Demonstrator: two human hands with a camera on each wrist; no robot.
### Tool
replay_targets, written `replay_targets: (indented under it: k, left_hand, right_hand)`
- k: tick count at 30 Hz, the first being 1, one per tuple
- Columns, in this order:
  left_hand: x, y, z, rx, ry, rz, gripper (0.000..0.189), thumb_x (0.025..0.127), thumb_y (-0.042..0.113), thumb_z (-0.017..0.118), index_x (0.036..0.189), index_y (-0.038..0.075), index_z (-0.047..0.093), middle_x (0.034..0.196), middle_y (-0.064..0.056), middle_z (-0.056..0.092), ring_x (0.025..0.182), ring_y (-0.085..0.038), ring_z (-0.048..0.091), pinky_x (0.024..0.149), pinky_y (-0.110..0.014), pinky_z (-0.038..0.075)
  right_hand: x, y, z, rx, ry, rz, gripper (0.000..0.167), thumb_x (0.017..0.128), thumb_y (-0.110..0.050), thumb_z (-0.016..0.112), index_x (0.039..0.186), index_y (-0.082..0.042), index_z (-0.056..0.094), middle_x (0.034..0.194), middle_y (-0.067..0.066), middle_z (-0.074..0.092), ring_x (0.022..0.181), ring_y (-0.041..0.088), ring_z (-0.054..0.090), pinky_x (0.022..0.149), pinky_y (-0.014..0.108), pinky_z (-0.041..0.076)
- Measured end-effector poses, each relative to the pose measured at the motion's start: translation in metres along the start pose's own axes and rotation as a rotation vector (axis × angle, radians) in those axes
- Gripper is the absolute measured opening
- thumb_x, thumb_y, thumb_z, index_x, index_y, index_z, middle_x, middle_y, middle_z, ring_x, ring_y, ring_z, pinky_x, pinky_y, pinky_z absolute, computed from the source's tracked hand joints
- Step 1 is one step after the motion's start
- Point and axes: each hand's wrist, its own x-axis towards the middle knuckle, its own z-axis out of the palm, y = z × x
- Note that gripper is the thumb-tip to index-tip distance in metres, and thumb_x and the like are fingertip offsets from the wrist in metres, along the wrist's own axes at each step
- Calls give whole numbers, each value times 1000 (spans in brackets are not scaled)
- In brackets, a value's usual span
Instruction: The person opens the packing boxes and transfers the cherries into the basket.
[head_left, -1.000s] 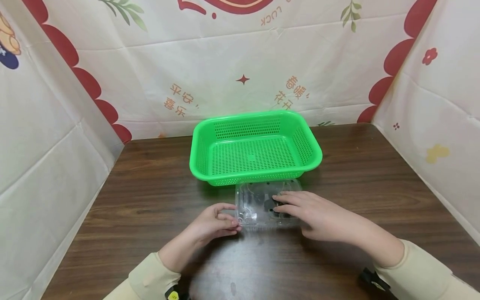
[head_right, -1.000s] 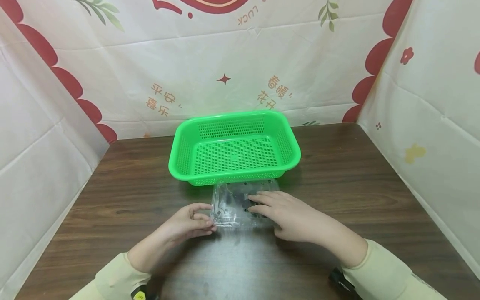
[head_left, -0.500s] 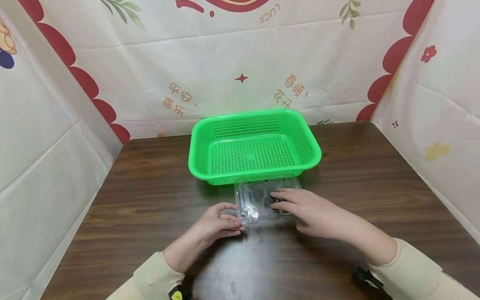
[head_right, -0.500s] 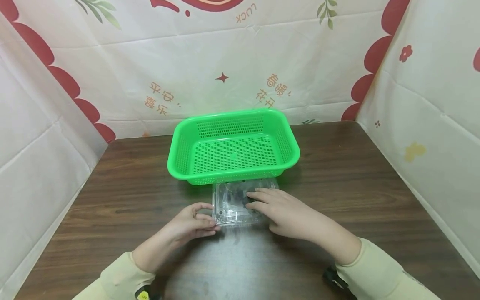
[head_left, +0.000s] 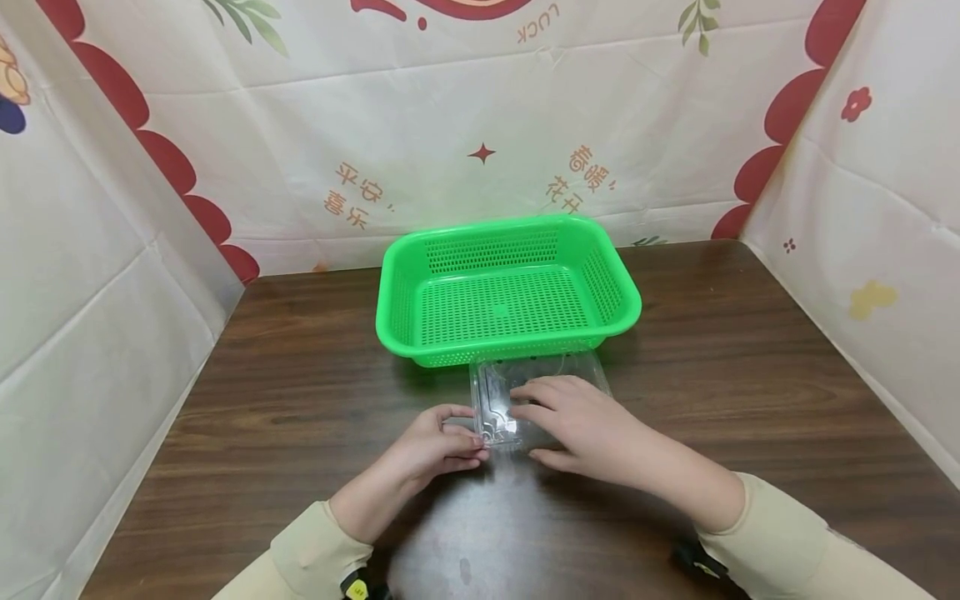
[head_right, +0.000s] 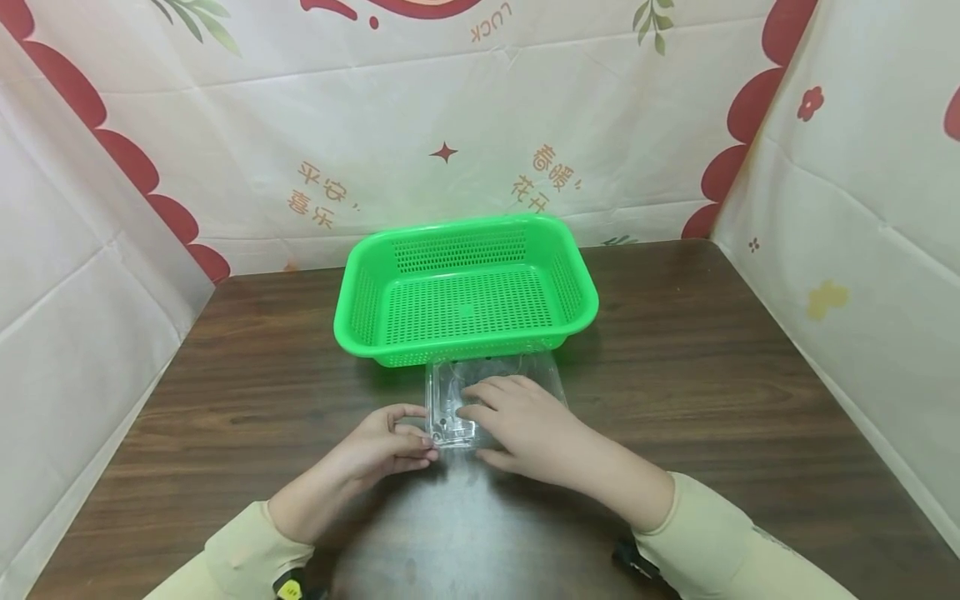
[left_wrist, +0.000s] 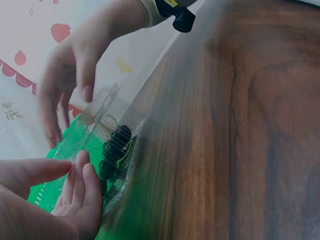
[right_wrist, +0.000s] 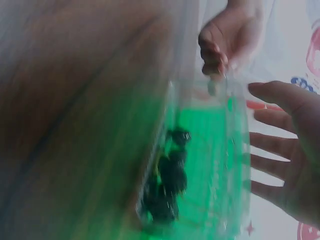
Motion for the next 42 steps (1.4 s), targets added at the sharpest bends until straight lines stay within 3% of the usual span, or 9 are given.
replay_targets:
  k: [7,10,15,21,29,34,42]
  left_hand:
    - [2,1,6,-26,13,7,49,87,-12,59,130,-11,37,80,-9,68,72,-18,69,72,-33,56]
    - [2,1,8,-36,19,1,48,86,-12,57,130,-11,37,81,-11,67,72,-19,69,73,-34,57]
    - [1,0,9,-41,15,6,49,84,-11,56,130,-10,36,82,-11,67,72,-19,69,73,-35,57]
    - [1,-3,10,-46,26,7,51,82,-11,56,129,-10,36,79,-10,68,69,-18,68,71,-33,57]
    - [3,-7,9,-49,22,18,50,81,-10,55,128,-10,36,78,-8,66,67,-18,68,70,-33,57]
    - [4,-7,10,-51,31,9,49,81,-11,54,128,-10,38,76,-6,66,66,-17,67,70,-34,57]
    - [4,-7,11,-51,44,7,52,80,-10,54,130,-10,39,76,-6,67,67,-16,66,71,-36,57]
  right_hand:
    - [18,-13,14,-44,181,-130,33,77,-27,80,104,-11,69,106,4,61,99,23,59,92,41,47]
    - [23,-16,19,-78,219,-153,25,78,-27,81,94,-12,70,96,2,58,89,21,57,86,38,48]
    - [30,-18,23,-140,246,-165,23,78,-33,81,81,-13,69,83,0,50,77,18,47,73,33,46]
    - [34,-23,26,-222,292,-208,21,77,-28,81,71,-14,66,75,-2,46,68,17,42,61,27,36]
    - [35,-27,28,-254,264,-206,20,77,-22,80,66,-16,65,70,-4,48,63,14,40,57,25,31]
    - [39,-29,29,-340,235,-260,13,74,-19,79,66,-17,70,71,-5,53,60,13,43,55,24,32]
    - [46,-25,36,-332,323,-340,24,70,-10,75,57,-15,56,63,-5,51,56,12,41,56,24,33]
